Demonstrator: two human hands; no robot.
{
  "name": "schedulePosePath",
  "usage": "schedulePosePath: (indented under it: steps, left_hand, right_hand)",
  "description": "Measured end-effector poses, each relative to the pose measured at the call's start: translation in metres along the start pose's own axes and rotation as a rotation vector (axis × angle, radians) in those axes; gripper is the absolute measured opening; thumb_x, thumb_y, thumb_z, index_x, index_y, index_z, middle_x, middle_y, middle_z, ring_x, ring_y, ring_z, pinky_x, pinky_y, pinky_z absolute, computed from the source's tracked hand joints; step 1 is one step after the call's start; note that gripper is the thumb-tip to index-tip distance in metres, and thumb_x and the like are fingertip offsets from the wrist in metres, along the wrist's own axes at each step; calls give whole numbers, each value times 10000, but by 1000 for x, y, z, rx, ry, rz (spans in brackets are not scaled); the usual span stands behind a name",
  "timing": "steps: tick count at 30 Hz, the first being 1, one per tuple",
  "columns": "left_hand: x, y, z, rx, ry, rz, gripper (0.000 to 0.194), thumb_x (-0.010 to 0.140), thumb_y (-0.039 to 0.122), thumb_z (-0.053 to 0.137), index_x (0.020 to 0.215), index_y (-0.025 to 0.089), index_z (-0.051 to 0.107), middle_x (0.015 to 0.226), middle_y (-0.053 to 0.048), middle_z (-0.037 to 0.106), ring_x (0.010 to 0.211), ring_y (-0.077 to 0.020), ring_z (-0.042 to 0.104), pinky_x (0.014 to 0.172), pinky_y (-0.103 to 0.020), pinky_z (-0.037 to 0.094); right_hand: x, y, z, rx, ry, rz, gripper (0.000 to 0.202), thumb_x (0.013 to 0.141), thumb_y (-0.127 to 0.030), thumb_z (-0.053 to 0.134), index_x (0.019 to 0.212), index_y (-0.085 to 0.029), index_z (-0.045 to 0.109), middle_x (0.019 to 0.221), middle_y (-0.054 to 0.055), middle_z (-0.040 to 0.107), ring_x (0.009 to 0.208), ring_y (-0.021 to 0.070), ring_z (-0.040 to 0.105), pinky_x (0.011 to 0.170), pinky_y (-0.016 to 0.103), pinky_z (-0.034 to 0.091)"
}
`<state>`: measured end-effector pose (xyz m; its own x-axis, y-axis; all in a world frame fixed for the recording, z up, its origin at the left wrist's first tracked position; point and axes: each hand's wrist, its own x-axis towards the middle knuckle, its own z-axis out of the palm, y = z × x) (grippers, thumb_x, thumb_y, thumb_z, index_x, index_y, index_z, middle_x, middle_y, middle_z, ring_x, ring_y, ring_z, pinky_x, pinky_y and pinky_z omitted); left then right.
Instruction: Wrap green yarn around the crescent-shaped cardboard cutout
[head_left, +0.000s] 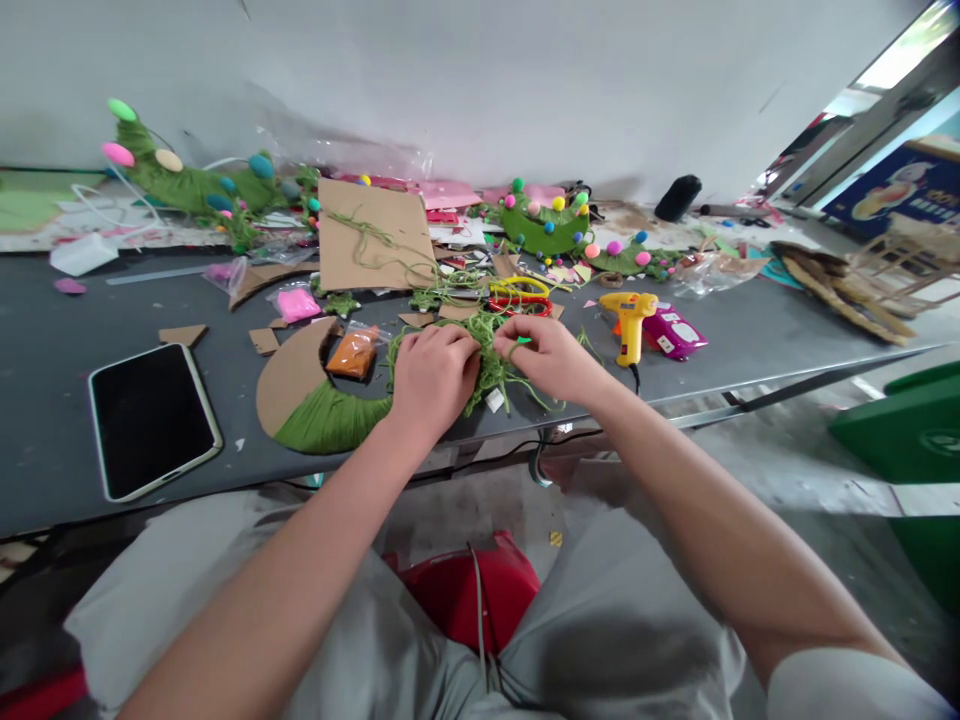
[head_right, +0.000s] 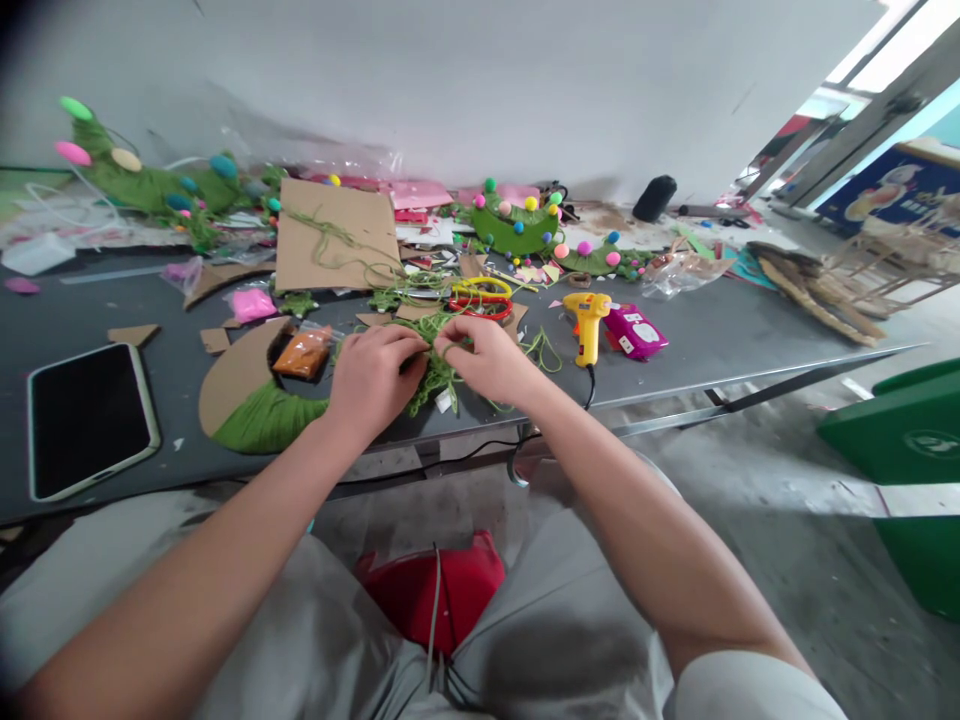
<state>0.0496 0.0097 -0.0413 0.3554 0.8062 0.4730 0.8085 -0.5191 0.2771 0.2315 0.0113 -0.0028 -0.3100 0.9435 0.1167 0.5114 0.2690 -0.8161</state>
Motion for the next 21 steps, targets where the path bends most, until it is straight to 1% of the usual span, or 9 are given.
schedulePosePath:
  steps: [2, 3, 5, 8, 11, 15, 19, 20, 21]
  left_hand:
    - [0, 0, 2, 12, -3, -16, 183, 944, 203, 548, 896, 230, 722, 1022, -39, 755, 995, -270, 661, 814, -440, 435]
    - [0, 0, 3, 17, -3, -21, 178, 938, 200, 550, 890, 234, 718, 1021, -41, 755, 996, -273, 659, 813, -443, 436]
    - [0, -1, 5, 18, 2, -29, 164, 929, 199, 560, 887, 241, 713, 1032, -46, 756, 1001, -277, 658, 817, -446, 438]
    - [0, -1, 6, 6, 10, -33, 143, 921, 205, 577, 911, 247, 713, 1059, -48, 755, 1019, -281, 659, 829, -448, 443]
    - [1, 0, 6, 3, 3, -34, 143, 921, 209, 574, 910, 241, 713, 1056, -50, 753, 1023, -283, 660, 835, -452, 447]
    - [2, 1, 6, 28, -9, -41, 143, 912, 197, 572, 911, 231, 711, 1032, -59, 748, 1010, -286, 660, 838, -452, 447]
    - [2, 0, 8, 42, -18, -39, 139, 905, 181, 577, 907, 220, 710, 1029, -66, 747, 1012, -286, 660, 852, -442, 450]
    - [2, 0, 8, 45, -18, -40, 138, 906, 181, 578, 911, 218, 711, 1028, -67, 748, 1010, -286, 660, 851, -440, 452]
    - [2, -1, 9, 50, -20, -42, 137, 907, 182, 580, 918, 216, 712, 1028, -69, 749, 1008, -286, 661, 850, -439, 455]
  right_hand:
    - [-4, -6, -11, 188, -9, 22, 239, 897, -411, 600, 827, -184, 575, 694, -12, 472, 602, 112, 383, 559, 271, 318]
    - [-6, -9, -17, 266, 2, 22, 268, 896, -451, 603, 837, -193, 565, 712, -5, 470, 601, 114, 379, 551, 273, 318]
    - [-12, -14, -33, 345, 82, -10, 327, 895, -537, 581, 858, -214, 550, 825, 34, 527, 636, 127, 414, 551, 282, 340]
    - [-21, -15, -54, 291, 223, -85, 413, 904, -657, 482, 906, -251, 554, 1088, 84, 578, 714, 157, 467, 560, 306, 366]
    - [-25, -14, -65, 228, 281, -118, 477, 907, -715, 415, 972, -275, 587, 1181, 99, 581, 701, 165, 451, 546, 325, 358]
    - [-29, -23, -71, 222, 369, -109, 520, 884, -744, 418, 973, -284, 645, 1081, 89, 621, 641, 146, 402, 536, 342, 307]
    - [-42, -30, -89, 243, 497, -175, 465, 851, -732, 447, 852, -330, 682, 948, 37, 646, 628, 144, 400, 549, 370, 214]
    - [-48, -29, -96, 178, 490, -159, 492, 839, -758, 424, 814, -341, 682, 908, 42, 651, 638, 161, 417, 546, 375, 210]
    - [-53, -26, -104, 48, 431, -96, 502, 834, -775, 423, 801, -347, 684, 882, 59, 654, 664, 189, 447, 543, 377, 228]
